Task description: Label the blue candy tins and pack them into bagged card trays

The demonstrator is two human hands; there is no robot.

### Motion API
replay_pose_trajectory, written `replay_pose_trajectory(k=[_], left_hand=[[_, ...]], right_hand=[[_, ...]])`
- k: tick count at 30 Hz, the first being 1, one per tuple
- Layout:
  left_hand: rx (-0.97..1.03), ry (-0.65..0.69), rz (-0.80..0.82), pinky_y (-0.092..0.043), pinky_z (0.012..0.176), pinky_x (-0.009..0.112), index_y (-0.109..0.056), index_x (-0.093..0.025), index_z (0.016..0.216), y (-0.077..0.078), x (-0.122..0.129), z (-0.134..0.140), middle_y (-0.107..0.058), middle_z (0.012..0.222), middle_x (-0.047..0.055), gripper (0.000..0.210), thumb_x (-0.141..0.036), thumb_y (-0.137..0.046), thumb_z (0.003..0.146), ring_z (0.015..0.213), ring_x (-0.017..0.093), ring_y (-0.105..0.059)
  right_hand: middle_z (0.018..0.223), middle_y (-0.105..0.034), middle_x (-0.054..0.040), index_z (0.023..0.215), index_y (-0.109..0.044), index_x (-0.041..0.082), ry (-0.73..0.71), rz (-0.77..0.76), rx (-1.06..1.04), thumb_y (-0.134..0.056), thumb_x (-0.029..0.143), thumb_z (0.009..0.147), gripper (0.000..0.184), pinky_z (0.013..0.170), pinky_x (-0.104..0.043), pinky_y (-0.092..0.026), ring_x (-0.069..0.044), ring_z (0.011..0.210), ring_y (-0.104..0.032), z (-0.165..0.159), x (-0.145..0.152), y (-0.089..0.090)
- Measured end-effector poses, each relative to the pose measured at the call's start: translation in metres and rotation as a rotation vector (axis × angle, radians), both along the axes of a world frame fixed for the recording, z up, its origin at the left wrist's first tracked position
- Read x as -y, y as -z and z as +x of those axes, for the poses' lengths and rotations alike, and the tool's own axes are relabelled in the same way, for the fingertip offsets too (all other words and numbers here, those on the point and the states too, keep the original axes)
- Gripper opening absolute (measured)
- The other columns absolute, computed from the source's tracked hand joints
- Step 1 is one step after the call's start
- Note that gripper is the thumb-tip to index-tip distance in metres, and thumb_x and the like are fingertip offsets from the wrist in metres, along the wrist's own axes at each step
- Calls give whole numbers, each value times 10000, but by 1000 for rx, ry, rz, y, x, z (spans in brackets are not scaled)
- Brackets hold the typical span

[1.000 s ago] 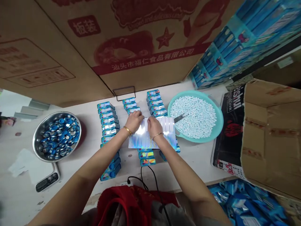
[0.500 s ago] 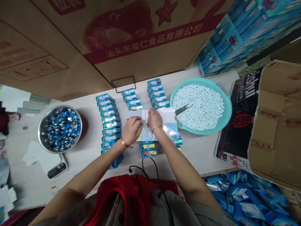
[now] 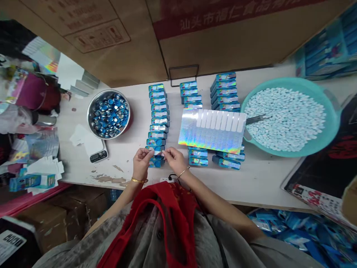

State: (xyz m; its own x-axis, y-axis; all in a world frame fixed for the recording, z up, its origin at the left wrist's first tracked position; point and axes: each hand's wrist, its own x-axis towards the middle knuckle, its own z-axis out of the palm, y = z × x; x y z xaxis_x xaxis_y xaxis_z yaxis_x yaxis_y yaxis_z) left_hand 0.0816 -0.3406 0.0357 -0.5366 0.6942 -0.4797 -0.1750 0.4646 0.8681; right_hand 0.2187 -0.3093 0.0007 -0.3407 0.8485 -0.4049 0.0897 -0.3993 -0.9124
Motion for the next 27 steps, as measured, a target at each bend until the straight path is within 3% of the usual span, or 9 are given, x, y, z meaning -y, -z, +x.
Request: replay_pose_trajectory(k=[5,9,13,16,23,25,27], left_hand=[[-52,-34,-7,-438,641,232,-544,-187,715,24,4,-12,-560,679,-26,256,-362,-724,665,638,103,-522],[-339,39,-13,-453,796,275,-571,-191,707,35,-13,-20,-564,781,-8,136,-287,-667,726,766,130,-539],[-549,79,-88,-407,936,337,-582,-202,696,44,-23,-23,-558,898,12,116,-259,-668,749,924,170,-536],[-620,106,-167,-372,966,396,-598,-215,717,51,-25,-23,-563,971,22,108,-276,-675,761,1006,211,-520],[-747,174,-235,-352,957,431,-596,-221,729,60,-25,-21,-545,1029,44,123,-310,-661,781,1066,257,-500],[-748,179,-255,-352,959,442,-592,-222,799,62,-26,-22,-536,1057,53,126,-320,-666,773,1075,263,-501],[-707,156,-288,-357,962,455,-567,-227,981,65,-28,-25,-521,1129,67,301,-332,-700,733,1091,269,-506]], right_hand=[[578,-523,19,681,-504,227,-44,17,72,-514,562,795,354,576,-280,-433,-143,562,-498,-11,-9,16],[596,-545,11,672,-512,222,-27,74,156,-564,518,738,308,571,-281,-445,-150,576,-526,-19,-30,25],[573,-587,0,673,-516,216,-58,-61,188,-563,452,730,247,491,-275,-438,-147,496,-538,-25,-43,38],[525,-574,5,650,-522,213,-76,-76,238,-554,417,743,227,459,-271,-424,-141,447,-507,-26,-47,49],[534,-559,5,625,-535,216,-79,13,333,-556,335,746,171,580,-296,-438,-167,554,-533,-27,-50,64],[546,-557,0,659,-559,212,-77,26,347,-550,342,753,161,606,-301,-438,-177,584,-541,-27,-48,66],[554,-550,2,779,-608,197,-58,39,357,-542,352,761,170,617,-307,-441,-188,594,-545,-29,-43,66]])
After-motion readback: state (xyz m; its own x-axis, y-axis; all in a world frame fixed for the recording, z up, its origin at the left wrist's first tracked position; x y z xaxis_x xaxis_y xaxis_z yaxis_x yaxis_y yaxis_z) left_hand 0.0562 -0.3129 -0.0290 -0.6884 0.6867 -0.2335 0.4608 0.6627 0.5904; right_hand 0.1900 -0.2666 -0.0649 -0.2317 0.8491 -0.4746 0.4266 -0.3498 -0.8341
